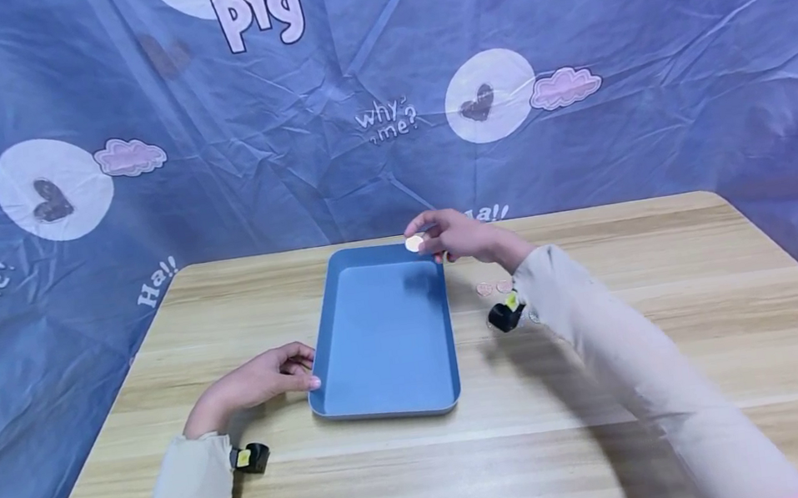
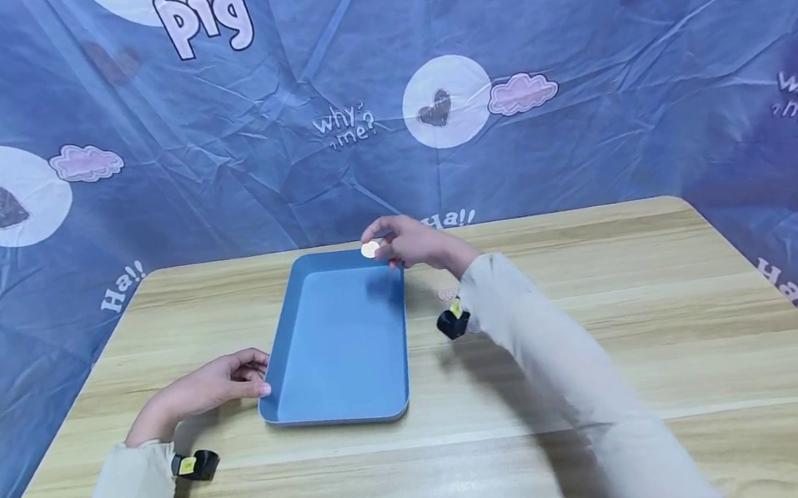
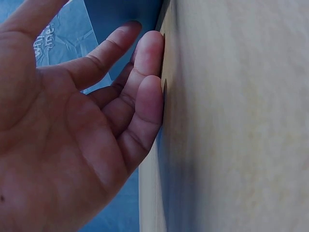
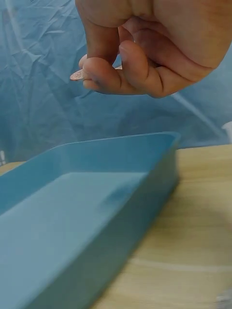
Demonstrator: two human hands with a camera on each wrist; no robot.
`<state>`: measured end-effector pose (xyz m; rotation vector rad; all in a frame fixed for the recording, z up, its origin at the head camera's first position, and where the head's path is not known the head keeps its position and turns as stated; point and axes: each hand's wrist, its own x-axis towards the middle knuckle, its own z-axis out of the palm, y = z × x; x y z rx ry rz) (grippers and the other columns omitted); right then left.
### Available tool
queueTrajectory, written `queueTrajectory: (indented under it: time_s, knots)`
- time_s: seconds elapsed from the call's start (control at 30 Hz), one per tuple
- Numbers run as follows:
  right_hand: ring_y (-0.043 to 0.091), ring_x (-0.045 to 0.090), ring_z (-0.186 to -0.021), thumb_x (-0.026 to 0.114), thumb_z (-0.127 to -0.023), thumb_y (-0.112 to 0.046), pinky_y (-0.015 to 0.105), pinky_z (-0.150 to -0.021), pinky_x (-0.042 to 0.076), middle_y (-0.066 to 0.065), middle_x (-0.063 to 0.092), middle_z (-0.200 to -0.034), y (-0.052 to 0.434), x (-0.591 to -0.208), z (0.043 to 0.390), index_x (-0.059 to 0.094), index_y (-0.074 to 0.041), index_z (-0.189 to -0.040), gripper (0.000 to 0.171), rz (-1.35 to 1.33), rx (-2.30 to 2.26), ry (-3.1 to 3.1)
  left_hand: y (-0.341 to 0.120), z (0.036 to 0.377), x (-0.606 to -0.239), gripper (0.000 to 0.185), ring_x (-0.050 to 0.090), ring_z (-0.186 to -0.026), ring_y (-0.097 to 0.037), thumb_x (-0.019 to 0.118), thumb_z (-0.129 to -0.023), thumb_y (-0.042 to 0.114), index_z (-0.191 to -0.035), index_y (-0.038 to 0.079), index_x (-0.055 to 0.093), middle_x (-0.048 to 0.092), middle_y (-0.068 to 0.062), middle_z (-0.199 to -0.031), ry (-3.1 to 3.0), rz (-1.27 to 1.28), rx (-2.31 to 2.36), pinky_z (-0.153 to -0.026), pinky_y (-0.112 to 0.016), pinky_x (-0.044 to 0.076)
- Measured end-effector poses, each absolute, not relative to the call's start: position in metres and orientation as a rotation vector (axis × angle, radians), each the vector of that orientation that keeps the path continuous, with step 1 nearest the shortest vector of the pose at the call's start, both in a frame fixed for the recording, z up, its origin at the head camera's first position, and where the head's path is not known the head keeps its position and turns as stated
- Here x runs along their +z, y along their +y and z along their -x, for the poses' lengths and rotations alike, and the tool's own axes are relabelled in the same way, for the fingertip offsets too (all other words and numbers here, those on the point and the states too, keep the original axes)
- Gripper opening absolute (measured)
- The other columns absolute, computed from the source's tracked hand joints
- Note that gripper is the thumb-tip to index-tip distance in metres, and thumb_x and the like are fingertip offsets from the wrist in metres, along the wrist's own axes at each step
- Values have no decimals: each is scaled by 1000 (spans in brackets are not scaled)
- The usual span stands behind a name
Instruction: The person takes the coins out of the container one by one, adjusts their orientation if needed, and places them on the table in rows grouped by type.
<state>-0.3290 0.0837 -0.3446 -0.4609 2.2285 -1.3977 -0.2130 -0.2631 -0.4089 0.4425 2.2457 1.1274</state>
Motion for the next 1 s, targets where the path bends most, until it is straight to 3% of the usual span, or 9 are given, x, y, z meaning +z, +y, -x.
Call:
queueTrajectory:
  time_s: [0.5,0.77,1.0]
  knots:
    - [10,48,-63,57,-93,-2,21,-53,36,-1,59,-82,179,-345,312,50,2,-125,33,380,-1286,2349,-266,211,-408,53,58,-99,-17,68,-90,30,-125,-5,50,63,-12,-110,2258,-408,1113,-90,-33,47]
    - [8,50,-66,59,-93,-6,23,-55,40,-4,61,-80,228,-345,298,49,2,-126,36,298,-1221,2432,-265,210,-407,53,59,-99,-16,68,-90,29,-126,-5,50,63,-12,-110,2244,-434,1128,-88,-28,47]
    - [10,51,-63,55,-91,1,20,-50,37,3,61,-81,258,-358,289,48,6,-125,35,276,-1113,2469,-263,211,-406,52,59,-98,-13,67,-91,28,-126,-6,49,63,-12,-111,2241,-449,1131,-88,-28,47]
